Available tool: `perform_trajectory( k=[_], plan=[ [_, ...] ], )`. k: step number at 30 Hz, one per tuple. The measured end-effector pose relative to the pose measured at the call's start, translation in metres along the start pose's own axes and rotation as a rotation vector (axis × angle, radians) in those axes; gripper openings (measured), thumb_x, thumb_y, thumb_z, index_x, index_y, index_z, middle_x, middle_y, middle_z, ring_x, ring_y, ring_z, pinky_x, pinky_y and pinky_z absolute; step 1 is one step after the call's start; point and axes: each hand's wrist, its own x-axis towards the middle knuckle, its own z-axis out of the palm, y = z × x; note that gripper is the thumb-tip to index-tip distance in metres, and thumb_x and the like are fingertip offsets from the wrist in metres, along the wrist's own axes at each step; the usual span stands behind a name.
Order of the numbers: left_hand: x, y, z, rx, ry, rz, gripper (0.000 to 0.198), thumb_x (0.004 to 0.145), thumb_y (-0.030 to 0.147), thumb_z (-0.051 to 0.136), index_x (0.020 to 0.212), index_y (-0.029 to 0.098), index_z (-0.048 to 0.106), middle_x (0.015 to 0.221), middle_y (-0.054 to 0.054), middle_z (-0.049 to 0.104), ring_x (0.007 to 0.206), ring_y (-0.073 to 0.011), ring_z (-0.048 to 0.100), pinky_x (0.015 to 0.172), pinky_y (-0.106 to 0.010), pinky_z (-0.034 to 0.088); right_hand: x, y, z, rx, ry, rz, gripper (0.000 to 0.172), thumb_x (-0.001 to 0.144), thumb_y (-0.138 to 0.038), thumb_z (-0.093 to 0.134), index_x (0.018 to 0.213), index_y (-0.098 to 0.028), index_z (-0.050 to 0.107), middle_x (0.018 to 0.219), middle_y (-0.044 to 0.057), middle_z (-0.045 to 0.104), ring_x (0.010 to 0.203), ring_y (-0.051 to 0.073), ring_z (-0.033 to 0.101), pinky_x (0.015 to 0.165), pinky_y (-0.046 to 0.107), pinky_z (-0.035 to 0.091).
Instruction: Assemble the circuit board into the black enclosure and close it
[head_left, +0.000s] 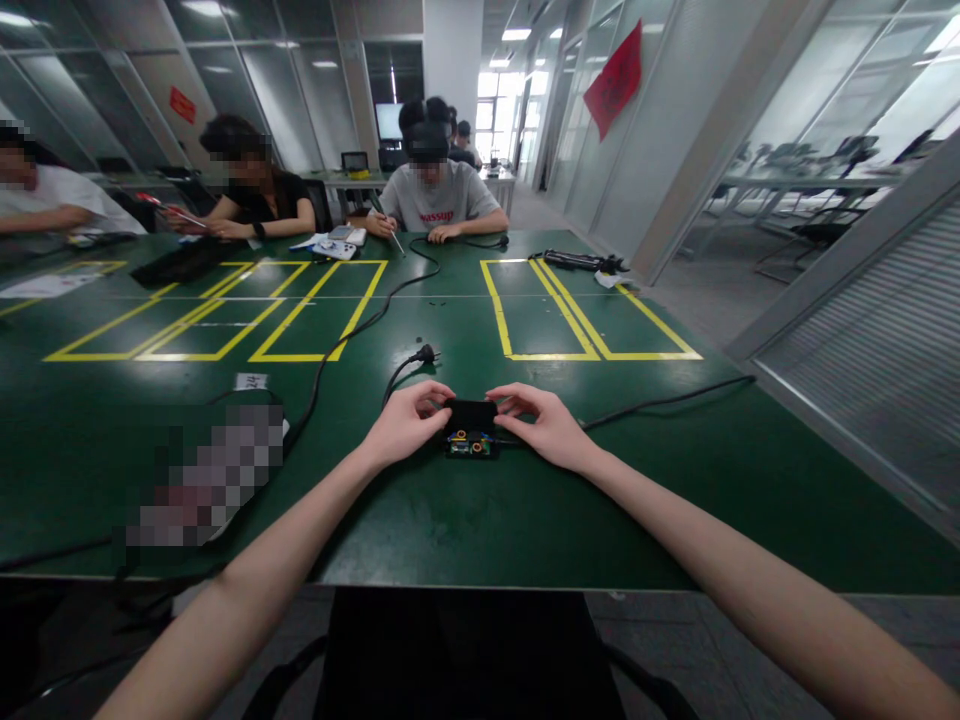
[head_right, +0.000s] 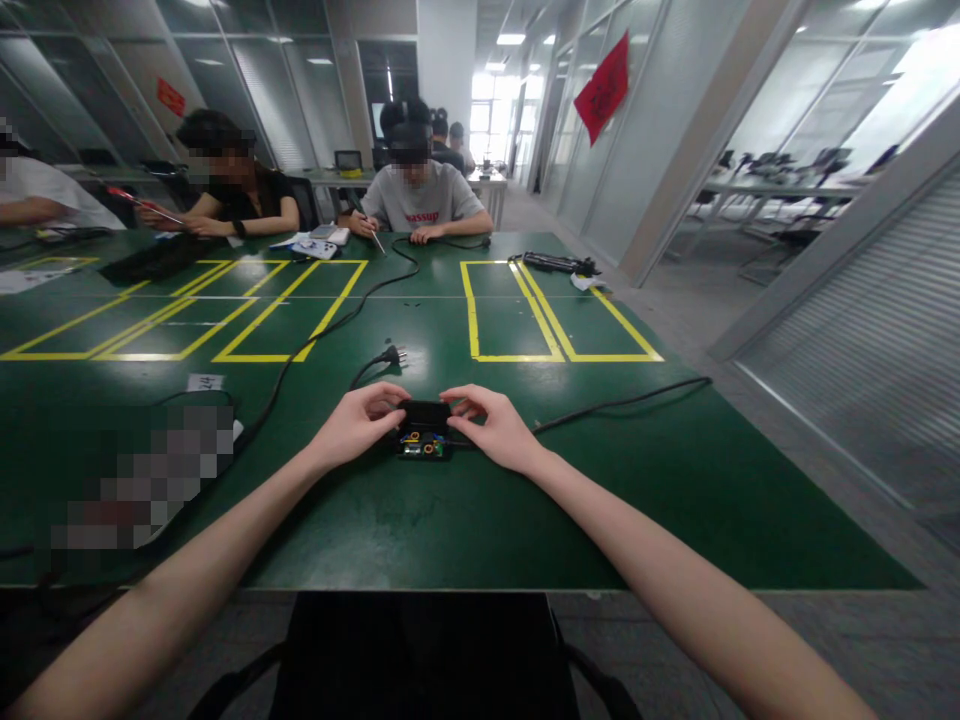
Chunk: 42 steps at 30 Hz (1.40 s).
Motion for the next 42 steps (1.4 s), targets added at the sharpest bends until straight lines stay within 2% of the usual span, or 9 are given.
perform_trajectory(
  k=[10,18,22,27,31,36,42],
  plan=[
    [-0.0007,0.0009,-0.002,0.01,0.009,0.004,0.025,0.079,0.027,0.064,0.101,0.015,0.068,0.094,-0.006,0.072,0.071,-0.0157,0.069,0.066,-0.027,0.056,-0.0002,-0.0011,0.0007,-0.048,0.004,-0.044,0.025,0.086,-0.021,0.066,0.111,-0.021,0.072,0.108,0.007,0.074,0.091,0.018,0.07,0.082,0.035,0.06],
    [0.0004,0.0019,-0.0013,-0.022,0.004,-0.02,0.021,0.079,0.026,0.062,0.097,0.015,0.066,0.085,-0.004,0.072,0.069,-0.016,0.069,0.068,-0.028,0.056,-0.001,0.0019,-0.0002,-0.03,-0.012,0.001,0.034,0.087,-0.022,0.066,0.121,-0.021,0.07,0.115,0.008,0.075,0.097,0.02,0.071,0.085,0.037,0.062],
    [0.0013,0.002,-0.0011,-0.029,0.014,-0.019,0.023,0.085,0.033,0.059,0.097,0.015,0.066,0.08,-0.003,0.07,0.065,-0.0146,0.067,0.064,-0.027,0.054,-0.0011,0.0013,0.0001,-0.038,-0.024,-0.003,0.034,0.088,-0.024,0.066,0.121,-0.021,0.071,0.115,0.008,0.075,0.099,0.02,0.071,0.085,0.036,0.061],
    [0.0032,0.001,-0.0031,-0.017,0.017,-0.026,0.036,0.091,0.046,0.053,0.094,0.015,0.068,0.069,-0.001,0.065,0.063,-0.0146,0.064,0.06,-0.025,0.051,-0.0012,-0.0017,0.0003,-0.056,-0.018,-0.004,0.031,0.093,-0.029,0.062,0.122,-0.021,0.071,0.113,0.008,0.076,0.103,0.022,0.072,0.086,0.037,0.06],
    [0.0037,0.0007,-0.0041,-0.052,0.019,-0.052,0.047,0.091,0.058,0.051,0.089,0.014,0.068,0.074,-0.004,0.067,0.062,-0.0148,0.065,0.057,-0.025,0.05,-0.001,-0.0036,-0.0015,-0.053,-0.017,0.005,0.032,0.097,-0.035,0.058,0.122,-0.021,0.072,0.114,0.009,0.076,0.105,0.023,0.072,0.087,0.037,0.059],
    [0.0038,-0.0005,-0.0038,-0.09,0.039,-0.074,0.05,0.09,0.062,0.054,0.086,0.014,0.067,0.081,-0.006,0.069,0.061,-0.0152,0.068,0.055,-0.024,0.05,-0.0016,-0.0044,-0.0036,-0.017,-0.033,0.017,0.034,0.1,-0.039,0.053,0.122,-0.021,0.071,0.112,0.009,0.076,0.101,0.022,0.072,0.084,0.036,0.059],
    [0.0042,-0.0016,-0.0043,-0.072,0.046,-0.055,0.053,0.091,0.065,0.053,0.078,0.015,0.066,0.069,-0.004,0.066,0.06,-0.0151,0.065,0.055,-0.024,0.049,-0.0024,-0.0039,-0.003,0.032,-0.037,0.01,0.035,0.102,-0.041,0.051,0.123,-0.02,0.07,0.107,0.009,0.076,0.097,0.02,0.073,0.079,0.033,0.06]
  ],
)
